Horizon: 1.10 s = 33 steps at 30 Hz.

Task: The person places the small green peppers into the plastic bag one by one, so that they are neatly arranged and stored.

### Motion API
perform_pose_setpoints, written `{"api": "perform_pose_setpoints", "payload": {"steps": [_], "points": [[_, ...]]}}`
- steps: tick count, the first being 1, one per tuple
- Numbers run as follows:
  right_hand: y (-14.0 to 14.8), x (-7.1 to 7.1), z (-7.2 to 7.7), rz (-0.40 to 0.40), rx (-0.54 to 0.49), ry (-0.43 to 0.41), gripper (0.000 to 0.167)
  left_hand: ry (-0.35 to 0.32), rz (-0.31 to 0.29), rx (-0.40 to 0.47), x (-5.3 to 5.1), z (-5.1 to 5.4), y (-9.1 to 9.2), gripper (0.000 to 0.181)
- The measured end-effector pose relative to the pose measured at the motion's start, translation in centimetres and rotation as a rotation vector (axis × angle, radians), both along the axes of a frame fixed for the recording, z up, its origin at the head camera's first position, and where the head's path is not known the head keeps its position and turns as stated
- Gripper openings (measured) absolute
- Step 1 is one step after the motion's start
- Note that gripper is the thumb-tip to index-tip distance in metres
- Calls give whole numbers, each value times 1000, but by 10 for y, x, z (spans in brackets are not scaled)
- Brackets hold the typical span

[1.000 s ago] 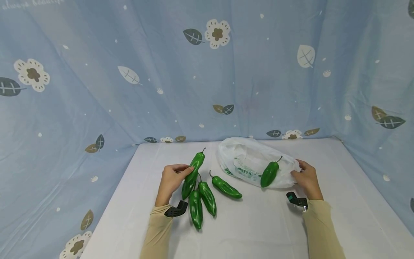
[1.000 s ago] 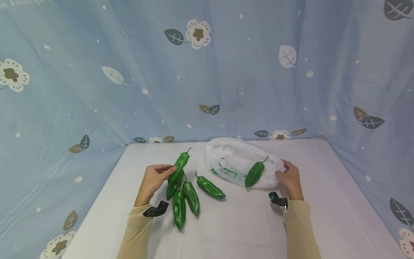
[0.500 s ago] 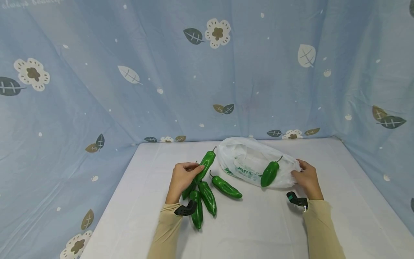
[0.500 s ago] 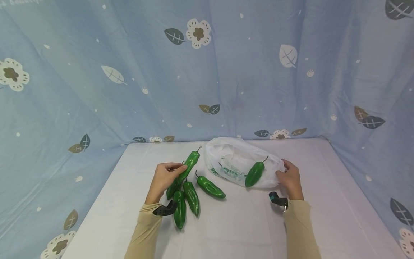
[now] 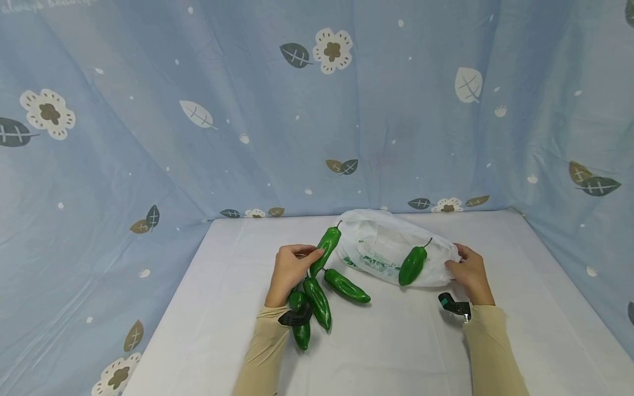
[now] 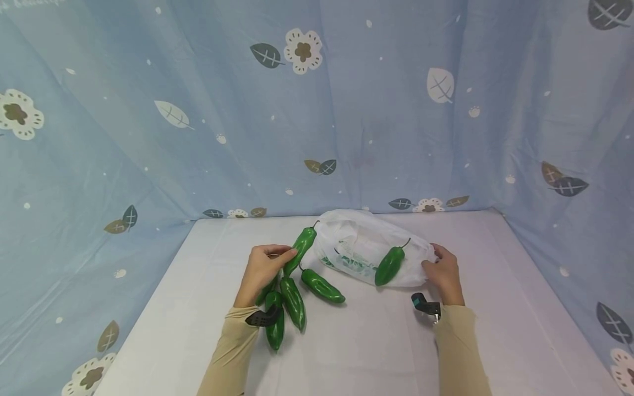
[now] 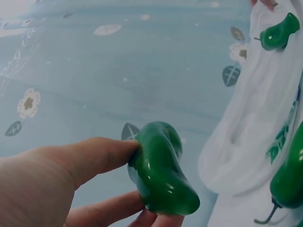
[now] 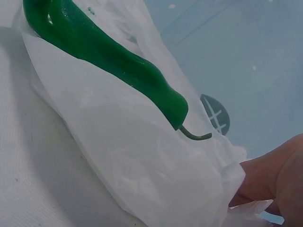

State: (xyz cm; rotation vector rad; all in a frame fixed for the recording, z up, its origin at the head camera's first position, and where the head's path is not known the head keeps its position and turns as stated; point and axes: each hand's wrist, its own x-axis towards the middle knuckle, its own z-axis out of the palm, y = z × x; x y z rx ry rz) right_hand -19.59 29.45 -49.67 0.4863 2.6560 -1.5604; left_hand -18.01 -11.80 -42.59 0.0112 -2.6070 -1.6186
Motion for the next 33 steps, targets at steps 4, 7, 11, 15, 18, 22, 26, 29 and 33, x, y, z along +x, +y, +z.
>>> {"api": "perform_pose_setpoints", "payload": {"steps": [4,7,11,15,18,22,26,29,33], "points": [[-1,1,1,-4,-2,-4,66,1,-14,5,-2,0,5,30],[-2,2,2,-3,-7,-9,66,-1,-21,12,-3,0,10,31],[-2,2,4,0,-17,-15,66,4,-31,6,-5,1,15,30],[-3,2,4,-3,-20,-16,67,6,-42,-1,-7,2,20,30],[-2,2,4,-6,-19,-17,67,1,-52,11,-7,2,23,31],[-2,2,3,-5,-25,-23,67,2,-65,28,-8,1,28,32],[-1,1,3,-7,-27,-32,67,-1,-74,30,-9,1,34,30],[-1,1,3,-9,-27,-33,67,-2,-79,26,-10,1,40,30],[-1,1,2,-8,-17,-27,66,6,-92,24,-12,0,47,31]]}}
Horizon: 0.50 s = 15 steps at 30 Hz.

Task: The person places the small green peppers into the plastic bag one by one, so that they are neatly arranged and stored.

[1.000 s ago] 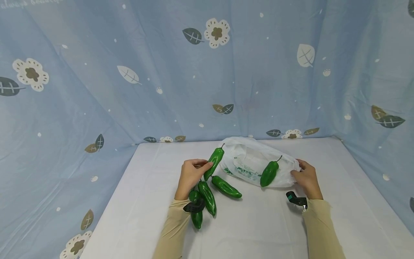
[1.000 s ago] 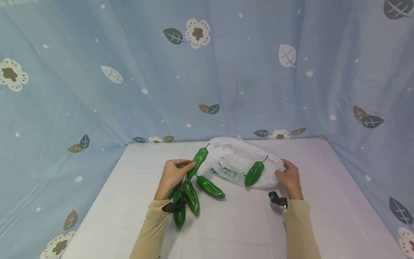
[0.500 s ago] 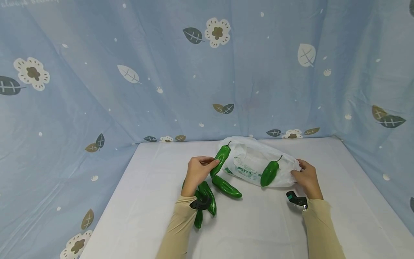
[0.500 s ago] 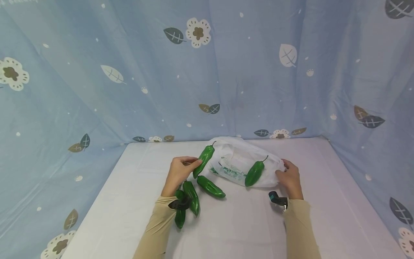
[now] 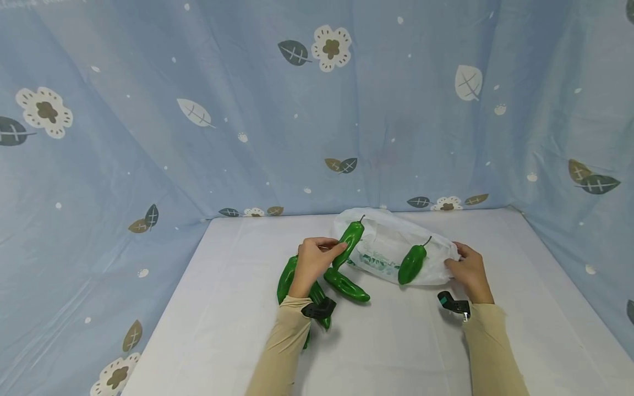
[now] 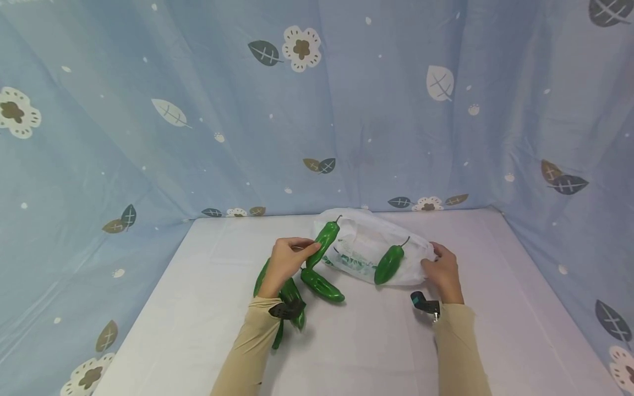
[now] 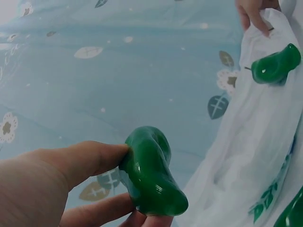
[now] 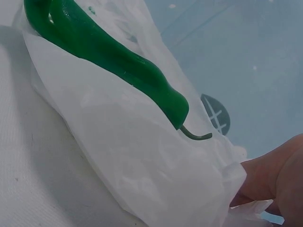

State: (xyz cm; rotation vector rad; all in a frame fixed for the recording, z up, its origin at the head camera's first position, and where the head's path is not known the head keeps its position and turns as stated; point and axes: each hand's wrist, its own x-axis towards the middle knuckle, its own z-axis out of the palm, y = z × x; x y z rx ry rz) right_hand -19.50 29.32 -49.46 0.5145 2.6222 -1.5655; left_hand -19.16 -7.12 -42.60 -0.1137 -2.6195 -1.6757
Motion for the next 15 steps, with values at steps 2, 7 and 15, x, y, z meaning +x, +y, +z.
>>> {"api": "perform_pose_setpoints", "payload": {"steps": [2,7,15], "points": [[0,0,0,2,8,4,66,5,-6,-6,-1,-1,4,32],[1,1,-1,10,9,14,65,-1,-21,-10,-3,-1,13,32],[0,0,0,-2,18,21,64,21,-63,4,-7,-5,24,33]]}}
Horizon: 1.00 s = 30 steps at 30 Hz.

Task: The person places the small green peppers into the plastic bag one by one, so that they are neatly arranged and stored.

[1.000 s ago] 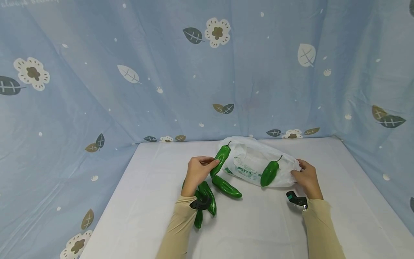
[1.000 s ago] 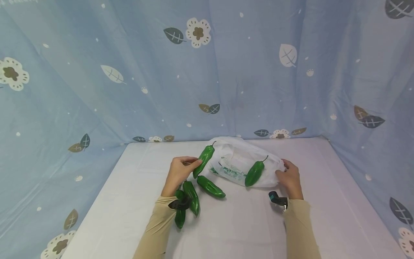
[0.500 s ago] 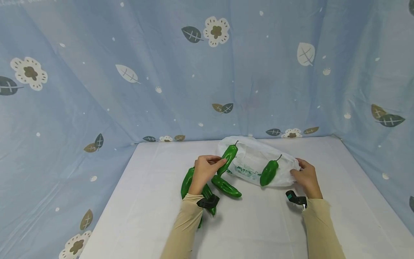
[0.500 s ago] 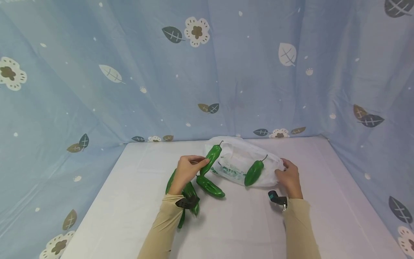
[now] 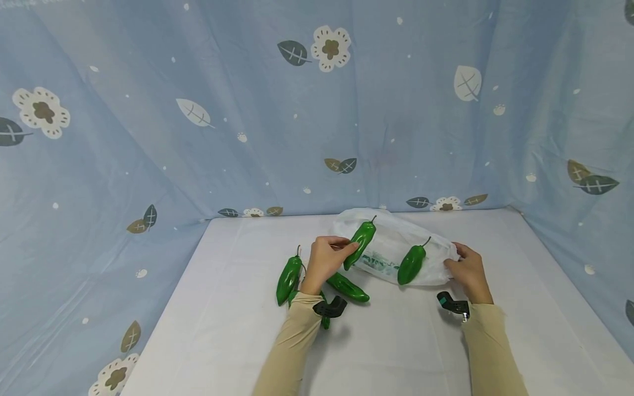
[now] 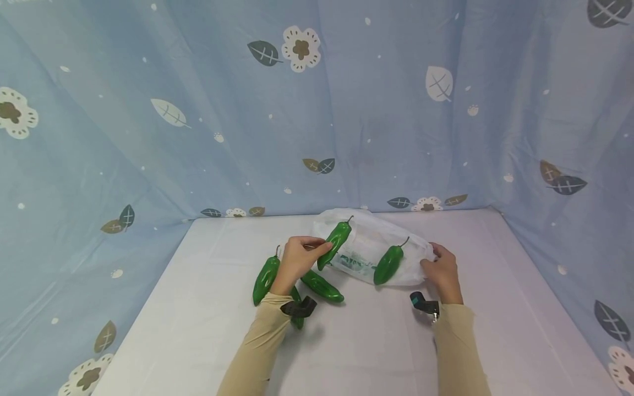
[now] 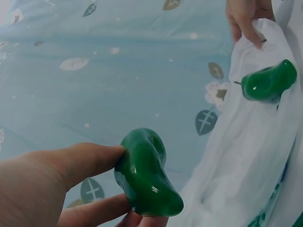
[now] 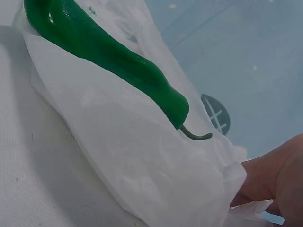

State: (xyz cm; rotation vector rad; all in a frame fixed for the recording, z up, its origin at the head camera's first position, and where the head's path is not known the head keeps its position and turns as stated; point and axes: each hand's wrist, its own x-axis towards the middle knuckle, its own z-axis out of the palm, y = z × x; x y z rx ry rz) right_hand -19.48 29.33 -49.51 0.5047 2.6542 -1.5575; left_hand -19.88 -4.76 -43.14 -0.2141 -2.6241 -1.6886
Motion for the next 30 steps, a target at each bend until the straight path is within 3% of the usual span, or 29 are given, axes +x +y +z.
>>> {"api": "perform_pose_setpoints", "payload": {"steps": [11,18,30], "points": [[0,0,-1,4,3,-6,64,25,6,-15,-5,-8,16,31],[-1,0,0,4,-4,-11,64,2,38,-45,-9,-13,28,31],[-1,0,0,4,-16,-17,66,-2,12,-19,-15,-20,43,33]]}}
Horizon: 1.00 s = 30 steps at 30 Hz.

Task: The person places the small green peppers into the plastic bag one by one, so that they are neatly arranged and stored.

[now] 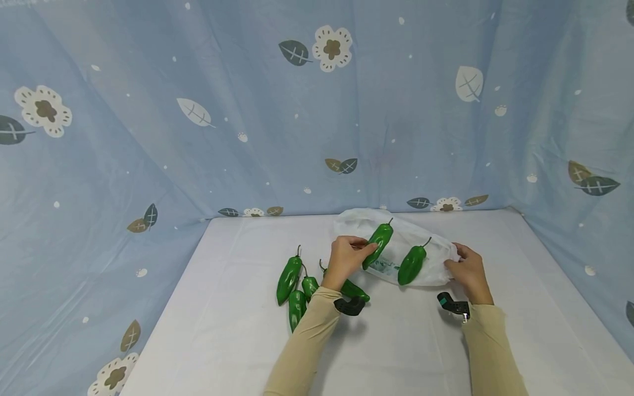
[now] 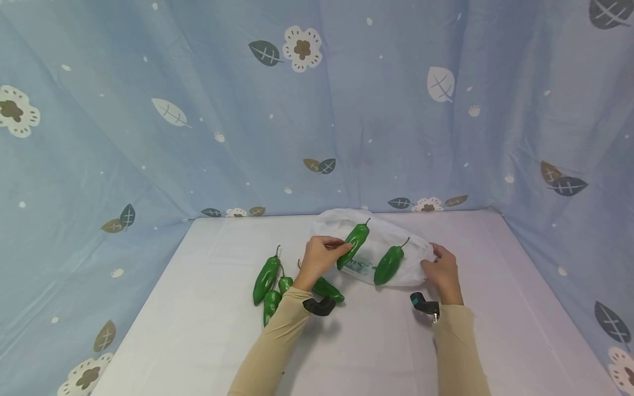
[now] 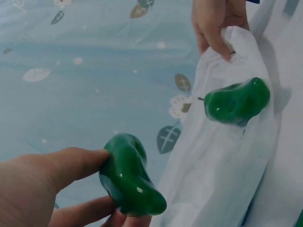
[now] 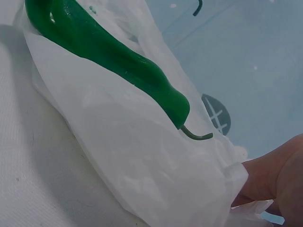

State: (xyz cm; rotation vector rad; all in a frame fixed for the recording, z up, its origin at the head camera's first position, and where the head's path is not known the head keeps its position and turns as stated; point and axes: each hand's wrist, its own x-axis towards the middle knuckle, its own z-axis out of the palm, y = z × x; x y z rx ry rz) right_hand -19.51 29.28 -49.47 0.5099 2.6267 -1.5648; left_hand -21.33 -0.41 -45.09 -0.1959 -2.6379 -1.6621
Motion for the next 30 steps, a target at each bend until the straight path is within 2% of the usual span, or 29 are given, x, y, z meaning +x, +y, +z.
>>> {"api": "perform_pose_setpoints", "payload": {"steps": [4,19,30], "points": [[0,0,0,3,-2,-1,66,-14,-4,-3,-1,-3,4,33],[0,-1,0,-7,18,8,65,22,-53,-34,-3,-8,20,32],[1,0,-1,4,18,8,65,47,-60,-90,-9,-19,28,29]]}}
